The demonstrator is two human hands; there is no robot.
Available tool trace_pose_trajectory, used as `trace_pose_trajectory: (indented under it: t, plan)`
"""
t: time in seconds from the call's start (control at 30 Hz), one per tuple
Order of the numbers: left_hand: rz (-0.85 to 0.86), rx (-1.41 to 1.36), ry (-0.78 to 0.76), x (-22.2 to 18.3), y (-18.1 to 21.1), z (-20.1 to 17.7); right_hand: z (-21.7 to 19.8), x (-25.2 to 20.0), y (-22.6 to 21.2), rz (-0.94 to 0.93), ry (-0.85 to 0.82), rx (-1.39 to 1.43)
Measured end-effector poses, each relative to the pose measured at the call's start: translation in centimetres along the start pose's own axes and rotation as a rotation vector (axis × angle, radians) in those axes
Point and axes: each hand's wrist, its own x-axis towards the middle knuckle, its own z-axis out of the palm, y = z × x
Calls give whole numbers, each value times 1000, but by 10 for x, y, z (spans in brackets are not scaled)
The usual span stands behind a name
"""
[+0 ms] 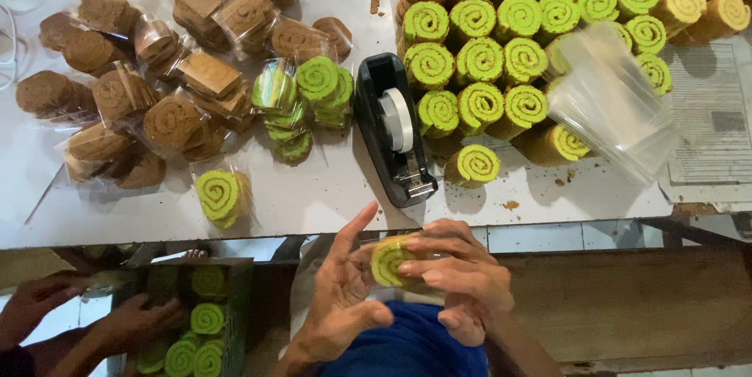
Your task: The person places individual cake rolls into small plastic bags and seals them using a tape dispenser. The person picks up green and brown cake rolls from the table and places them into bags before applying tape.
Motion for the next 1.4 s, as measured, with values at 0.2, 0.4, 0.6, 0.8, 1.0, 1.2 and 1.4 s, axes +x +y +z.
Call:
trace_pose_trajectory:
  t: [0.2,0.4,0.6,0.8,1.0,1.2,1.4]
  plan:
    - [-17,78,256,2,-11,-1,27,-32,33,117,418,221]
    - [11,179,312,1,-16,-1,19,12,48,776,116,-388]
    - [102,260,296,3,-10,10,21,32,47,948,244,-239]
    - [45,190,409,2,-16,1,24,18,31,652,422,-153]
    - [120,253,530,4,-11,-1,15,-31,52,697,240,-606]
    - [289,884,650,-8,-44,-9,12,-21,-16,855,136,346]
    - [393,422,482,0,-47,8,29,-24,0,704,-33,-323]
